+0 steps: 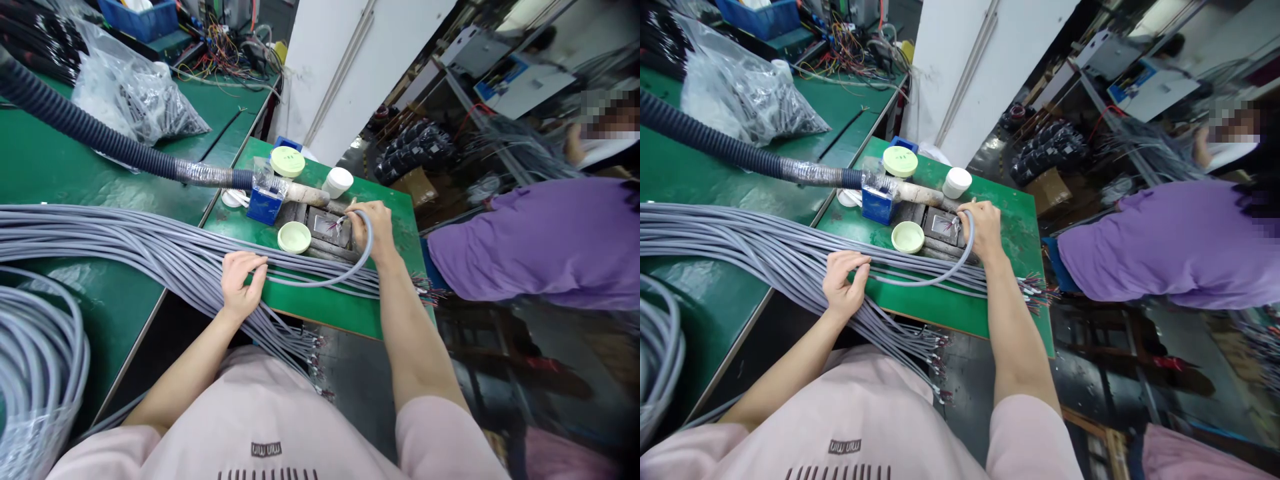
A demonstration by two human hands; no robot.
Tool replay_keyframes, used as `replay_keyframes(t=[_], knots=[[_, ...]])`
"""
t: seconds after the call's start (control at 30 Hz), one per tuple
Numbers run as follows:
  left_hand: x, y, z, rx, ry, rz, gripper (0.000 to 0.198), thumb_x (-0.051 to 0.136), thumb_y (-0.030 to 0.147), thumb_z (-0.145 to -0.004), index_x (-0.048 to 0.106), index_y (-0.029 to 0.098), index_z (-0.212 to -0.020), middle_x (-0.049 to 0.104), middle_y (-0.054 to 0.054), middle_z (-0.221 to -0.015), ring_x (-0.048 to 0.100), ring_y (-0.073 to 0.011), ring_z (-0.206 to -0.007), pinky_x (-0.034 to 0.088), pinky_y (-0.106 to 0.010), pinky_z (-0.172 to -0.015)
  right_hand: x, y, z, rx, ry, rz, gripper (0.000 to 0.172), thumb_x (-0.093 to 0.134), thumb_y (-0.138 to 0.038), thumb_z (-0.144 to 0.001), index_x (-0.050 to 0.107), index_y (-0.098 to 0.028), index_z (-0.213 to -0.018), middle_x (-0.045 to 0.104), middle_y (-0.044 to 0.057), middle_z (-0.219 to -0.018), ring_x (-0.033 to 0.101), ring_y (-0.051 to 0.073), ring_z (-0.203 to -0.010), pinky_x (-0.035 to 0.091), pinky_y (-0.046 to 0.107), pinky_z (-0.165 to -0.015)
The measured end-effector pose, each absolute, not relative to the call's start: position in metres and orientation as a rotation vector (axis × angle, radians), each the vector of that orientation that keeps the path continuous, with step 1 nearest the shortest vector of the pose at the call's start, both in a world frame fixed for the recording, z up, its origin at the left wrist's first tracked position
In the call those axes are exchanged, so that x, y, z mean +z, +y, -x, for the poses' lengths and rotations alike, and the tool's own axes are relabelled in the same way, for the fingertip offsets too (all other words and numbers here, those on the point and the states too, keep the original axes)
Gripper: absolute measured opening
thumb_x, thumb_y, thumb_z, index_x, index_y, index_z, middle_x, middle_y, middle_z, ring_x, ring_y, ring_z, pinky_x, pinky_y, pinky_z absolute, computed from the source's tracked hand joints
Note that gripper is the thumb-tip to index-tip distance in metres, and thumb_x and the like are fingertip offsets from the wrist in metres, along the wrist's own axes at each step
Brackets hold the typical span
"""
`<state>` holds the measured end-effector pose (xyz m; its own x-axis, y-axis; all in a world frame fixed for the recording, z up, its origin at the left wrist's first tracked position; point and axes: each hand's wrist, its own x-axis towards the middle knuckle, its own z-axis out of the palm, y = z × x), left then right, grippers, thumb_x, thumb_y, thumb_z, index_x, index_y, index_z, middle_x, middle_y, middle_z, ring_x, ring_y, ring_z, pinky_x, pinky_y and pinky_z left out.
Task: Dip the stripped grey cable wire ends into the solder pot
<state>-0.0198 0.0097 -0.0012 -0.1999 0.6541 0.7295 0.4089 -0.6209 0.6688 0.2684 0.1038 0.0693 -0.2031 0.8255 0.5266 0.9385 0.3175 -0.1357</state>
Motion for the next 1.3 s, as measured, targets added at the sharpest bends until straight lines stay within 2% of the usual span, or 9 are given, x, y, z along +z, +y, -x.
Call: replay_keyframes(t=[0.43, 0.57, 0.63, 0.73, 0.83, 0.97, 1.03, 1.17, 1.3], knots=[[-0.002, 0.011, 0.020, 1.922, 1.203, -1.850, 0.010, 0.062, 0.021, -0.085, 0.068, 0.022, -0.092, 0.072, -0.002, -0.083, 0.063, -0.0186, -0.087, 0.050, -0.038, -0.081, 0.057, 0.118, -0.269, -0.281, -2.113, 1.556, 0.025, 0.047, -0.035, -0.091, 0.068, -0.022, -0.085, 0.067, 0.007, -0.084, 0.057, 0.025, -0.088, 0.041, 0.043, -0.085], [-0.003, 0.012, 0.021, 1.920, 1.209, -1.860, 0.010, 0.062, 0.019, -0.084, 0.068, 0.022, -0.092, 0.072, -0.003, -0.082, 0.063, -0.0185, -0.086, 0.050, -0.038, -0.080, 0.083, 0.082, -0.256, -0.244, -1.999, 1.482, 0.025, 0.049, -0.036, -0.092, 0.068, -0.021, -0.088, 0.067, 0.009, -0.089, 0.060, 0.026, -0.090, 0.045, 0.045, -0.087], [0.000, 0.011, 0.021, 1.881, 1.239, -1.859, 0.010, 0.062, 0.021, -0.085, 0.069, 0.022, -0.091, 0.072, -0.003, -0.081, 0.063, -0.0188, -0.086, 0.049, -0.038, -0.081, 0.094, 0.051, -0.245, -0.153, -1.908, 1.444, 0.024, 0.047, -0.034, -0.093, 0.068, -0.022, -0.094, 0.067, 0.010, -0.097, 0.061, 0.025, -0.097, 0.047, 0.043, -0.088], [0.011, 0.004, 0.017, 1.763, 1.205, -1.856, 0.012, 0.061, 0.024, -0.085, 0.071, 0.022, -0.091, 0.073, -0.004, -0.081, 0.063, -0.0189, -0.083, 0.049, -0.038, -0.080, 0.099, 0.005, -0.220, -0.068, -1.715, 1.322, 0.021, 0.044, -0.031, -0.094, 0.064, -0.025, -0.098, 0.068, 0.008, -0.099, 0.063, 0.026, -0.097, 0.050, 0.046, -0.087], [0.029, -0.010, 0.003, 1.501, 0.960, -1.759, 0.016, 0.061, 0.029, -0.086, 0.073, 0.022, -0.094, 0.074, -0.005, -0.083, 0.063, -0.0183, -0.078, 0.049, -0.036, -0.077, 0.088, -0.029, -0.191, -0.062, -1.558, 1.208, 0.016, 0.046, -0.030, -0.093, 0.061, -0.025, -0.094, 0.070, 0.008, -0.093, 0.066, 0.027, -0.091, 0.052, 0.052, -0.085], [0.041, -0.026, -0.021, 1.155, 0.714, -1.204, 0.033, 0.064, 0.047, -0.081, 0.075, 0.018, -0.092, 0.074, -0.008, -0.083, 0.065, -0.0195, -0.081, 0.051, -0.033, -0.074, 0.064, -0.057, -0.161, 0.010, -1.447, 1.121, 0.014, 0.046, -0.031, -0.093, 0.059, -0.029, -0.096, 0.070, 0.008, -0.090, 0.067, 0.028, -0.089, 0.053, 0.056, -0.082], [0.040, -0.030, -0.029, 1.102, 0.638, -0.968, 0.041, 0.067, 0.055, -0.076, 0.076, 0.016, -0.084, 0.074, -0.008, -0.082, 0.065, -0.0186, -0.077, 0.051, -0.031, -0.072, 0.049, -0.069, -0.153, 0.055, -1.437, 1.148, 0.017, 0.044, -0.032, -0.093, 0.059, -0.029, -0.100, 0.070, 0.009, -0.092, 0.067, 0.030, -0.090, 0.054, 0.057, -0.079], [0.034, -0.032, -0.034, 1.117, 0.608, -0.732, 0.045, 0.074, 0.056, -0.067, 0.077, 0.016, -0.087, 0.071, -0.005, -0.072, 0.061, -0.0140, -0.065, 0.049, -0.027, -0.067, 0.020, -0.092, -0.153, 0.159, -1.435, 1.142, 0.023, 0.047, -0.033, -0.090, 0.061, -0.033, -0.109, 0.071, 0.009, -0.100, 0.068, 0.032, -0.093, 0.054, 0.058, -0.077], [0.035, -0.036, -0.029, 1.081, 0.642, -0.714, 0.040, 0.077, 0.054, -0.063, 0.074, 0.015, -0.067, 0.071, -0.006, -0.071, 0.061, -0.0139, -0.062, 0.049, -0.028, -0.066, 0.014, -0.105, -0.169, 0.356, -1.539, 1.280, 0.031, 0.052, -0.028, -0.088, 0.061, -0.034, -0.117, 0.073, 0.007, -0.100, 0.069, 0.029, -0.092, 0.056, 0.052, -0.078]])
